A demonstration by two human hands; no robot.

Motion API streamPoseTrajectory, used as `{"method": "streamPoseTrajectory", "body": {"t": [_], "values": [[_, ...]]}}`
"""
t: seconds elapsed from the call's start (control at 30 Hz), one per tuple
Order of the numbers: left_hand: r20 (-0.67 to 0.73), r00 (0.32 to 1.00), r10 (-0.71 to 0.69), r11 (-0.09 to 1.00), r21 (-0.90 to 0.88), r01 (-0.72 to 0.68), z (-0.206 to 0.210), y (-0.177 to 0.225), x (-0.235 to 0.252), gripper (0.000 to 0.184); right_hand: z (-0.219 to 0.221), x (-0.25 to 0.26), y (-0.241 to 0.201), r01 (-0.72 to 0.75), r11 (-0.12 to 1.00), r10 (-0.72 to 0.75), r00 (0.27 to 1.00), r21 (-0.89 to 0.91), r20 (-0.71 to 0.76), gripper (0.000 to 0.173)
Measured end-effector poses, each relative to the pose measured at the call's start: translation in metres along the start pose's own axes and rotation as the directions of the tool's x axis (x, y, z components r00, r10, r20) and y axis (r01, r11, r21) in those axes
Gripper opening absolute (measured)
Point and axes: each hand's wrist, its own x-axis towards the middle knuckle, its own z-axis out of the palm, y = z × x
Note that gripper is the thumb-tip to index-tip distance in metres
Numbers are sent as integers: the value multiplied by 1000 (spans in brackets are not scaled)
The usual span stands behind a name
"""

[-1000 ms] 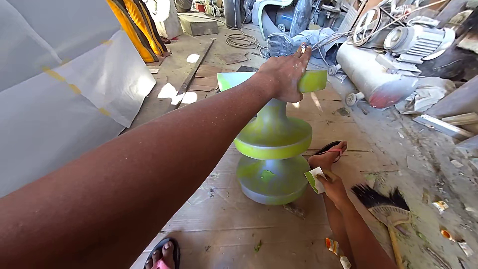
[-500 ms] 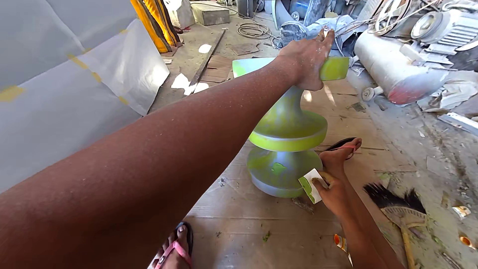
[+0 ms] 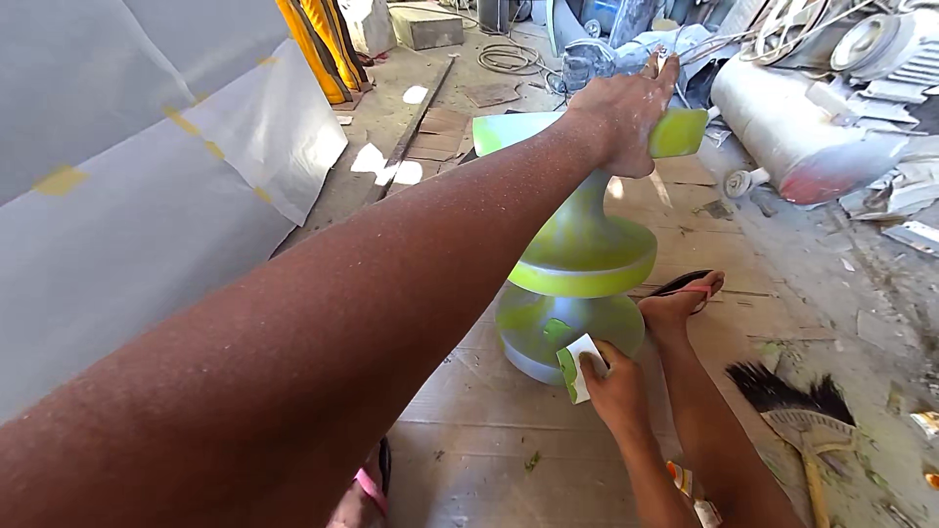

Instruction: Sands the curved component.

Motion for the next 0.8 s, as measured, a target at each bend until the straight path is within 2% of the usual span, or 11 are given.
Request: {"method": "streamPoseTrajectory", "body": {"t": [0.17,0.2,0.27,0.3,0.37,0.43,0.5,0.53,0.6,0.73,0.8], "values": [[-26,1000,-1,1000,14,2,1,1,-2,124,23,-15,-31,64,998,-64,998,-19,-16,26],[-33,999,7,1000,13,-6,2,0,-2,124,17,-20,-45,46,999,-46,999,25,0,27],[-37,999,17,1000,12,-17,2,-4,-2,124,0,-33,-70,-27,961,25,1000,275,12,27],[-42,999,15,1000,10,-15,2,-7,-2,124,5,-41,-65,-54,901,70,997,430,-21,27],[-54,999,6,1000,-3,-6,3,-12,-3,124,16,-61,-53,-188,686,254,967,703,11,26],[-54,999,-5,1000,-2,5,1,-17,-2,124,6,-83,-70,-419,396,457,862,817,220,28],[-51,999,-16,1000,-2,16,1,-22,-1,123,-31,-94,-119,-615,218,524,729,758,441,28],[-47,999,-26,1000,-1,26,0,-23,-1,123,-54,-95,-145,-681,190,518,682,708,516,31],[-49,998,-33,999,1,33,0,-25,-1,123,-85,-95,-177,-734,160,479,642,659,599,34],[-51,999,-4,999,-42,2,-1,-26,0,132,-104,-89,-193,-704,210,338,703,678,626,43],[-56,997,55,995,-76,-59,0,-30,2,138,-96,-87,-184,-661,157,333,735,734,591,43]]}}
